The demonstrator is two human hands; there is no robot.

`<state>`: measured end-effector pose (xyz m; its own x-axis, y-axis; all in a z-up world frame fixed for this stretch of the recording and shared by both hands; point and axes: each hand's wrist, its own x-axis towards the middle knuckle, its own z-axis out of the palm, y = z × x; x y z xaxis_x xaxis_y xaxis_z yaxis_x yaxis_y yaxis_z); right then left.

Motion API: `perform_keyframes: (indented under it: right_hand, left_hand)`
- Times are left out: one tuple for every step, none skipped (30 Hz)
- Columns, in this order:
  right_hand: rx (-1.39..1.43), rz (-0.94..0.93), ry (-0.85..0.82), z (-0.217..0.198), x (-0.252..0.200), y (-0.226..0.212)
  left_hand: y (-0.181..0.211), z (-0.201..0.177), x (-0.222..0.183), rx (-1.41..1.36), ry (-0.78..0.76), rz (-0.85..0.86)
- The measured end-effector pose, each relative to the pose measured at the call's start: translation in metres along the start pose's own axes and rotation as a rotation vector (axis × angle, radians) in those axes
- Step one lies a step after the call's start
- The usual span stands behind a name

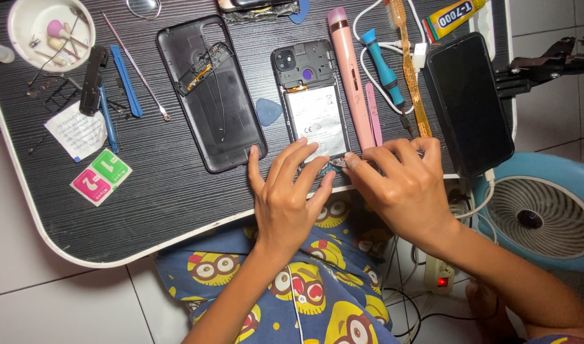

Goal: The person disassembles a smartphone by unscrewing components and removing the motherboard. They use a screwdriver and tweezers to carefully detach parts and place them on the table.

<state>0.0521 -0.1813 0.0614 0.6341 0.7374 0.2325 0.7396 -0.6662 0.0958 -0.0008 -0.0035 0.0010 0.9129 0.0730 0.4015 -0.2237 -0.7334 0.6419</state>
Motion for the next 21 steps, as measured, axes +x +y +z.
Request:
perform_keyframes:
  right_hand:
    - [0.0, 0.0, 0.0, 0.0, 0.0, 0.0]
    - [0.0, -0.001, 0.001, 0.0, 0.0, 0.0]
    - [0.001, -0.002, 0.003, 0.0, 0.0, 0.0]
    - [0.002, -0.003, 0.003, 0.0, 0.001, 0.001]
    - [0.004, -0.007, 0.008, 0.0, 0.001, 0.001]
    - [0.005, -0.01, 0.013, 0.0, 0.002, 0.001]
    - [0.006, -0.011, 0.013, -0.001, 0.002, 0.002]
    - [0.01, -0.003, 0.014, -0.002, 0.003, 0.002]
    - [0.014, 0.006, 0.015, -0.003, 0.003, 0.003]
    - [0.014, 0.006, 0.014, -0.003, 0.002, 0.005]
    - [0.029, 0.012, 0.005, -0.003, 0.001, 0.006]
    - [0.042, 0.018, -0.003, -0.003, 0.001, 0.007]
    - [0.041, 0.017, -0.002, -0.005, 0.001, 0.007]
    - [0.091, 0.028, -0.018, -0.007, 0.002, 0.007]
    - [0.142, 0.039, -0.035, -0.009, 0.005, 0.007]
    - [0.143, 0.025, -0.028, -0.011, 0.011, 0.007]
    - [0.167, 0.027, -0.034, -0.014, 0.017, 0.007]
    - [0.195, 0.03, -0.039, -0.016, 0.025, 0.006]
    - [0.201, 0.016, -0.031, -0.013, 0.037, 0.003]
    - [0.223, -0.021, -0.015, -0.009, 0.049, -0.001]
    - [0.244, -0.058, 0.0, -0.006, 0.061, -0.005]
  left_hand:
    - [0.0, 0.0, 0.0, 0.0, 0.0, 0.0]
    - [0.0, 0.0, 0.0, 0.0, 0.0, 0.0]
    - [-0.001, 0.0, 0.0, 0.0, 0.001, -0.001]
    - [0.0, 0.0, 0.0, 0.001, 0.001, -0.001]
    - [0.0, 0.0, 0.0, 0.0, 0.0, -0.006]
    - [0.0, 0.0, 0.0, -0.002, -0.001, -0.01]
    - [0.0, 0.0, 0.0, -0.002, -0.001, -0.011]
    - [0.0, 0.0, 0.0, -0.002, 0.001, -0.007]
    - [0.0, 0.001, 0.0, -0.003, 0.003, -0.004]
    - [0.0, 0.001, 0.0, -0.003, 0.003, -0.005]
    - [0.0, 0.001, -0.001, -0.002, 0.001, -0.004]
    - [0.0, 0.001, 0.0, -0.001, 0.001, -0.001]
    - [-0.001, 0.002, -0.002, -0.001, 0.003, -0.001]
    - [-0.002, 0.003, -0.003, -0.017, 0.017, 0.01]
    - [-0.004, 0.004, -0.005, -0.033, 0.03, 0.022]
    - [-0.003, 0.002, -0.008, -0.025, 0.043, 0.018]
    - [-0.002, 0.0, -0.011, -0.082, 0.161, 0.064]
    - [-0.003, -0.004, -0.014, -0.134, 0.277, 0.11]
    - [-0.002, -0.01, -0.016, -0.121, 0.286, 0.108]
    - [-0.002, -0.015, -0.018, -0.126, 0.354, 0.057]
    - [-0.001, -0.02, -0.02, -0.132, 0.421, 0.005]
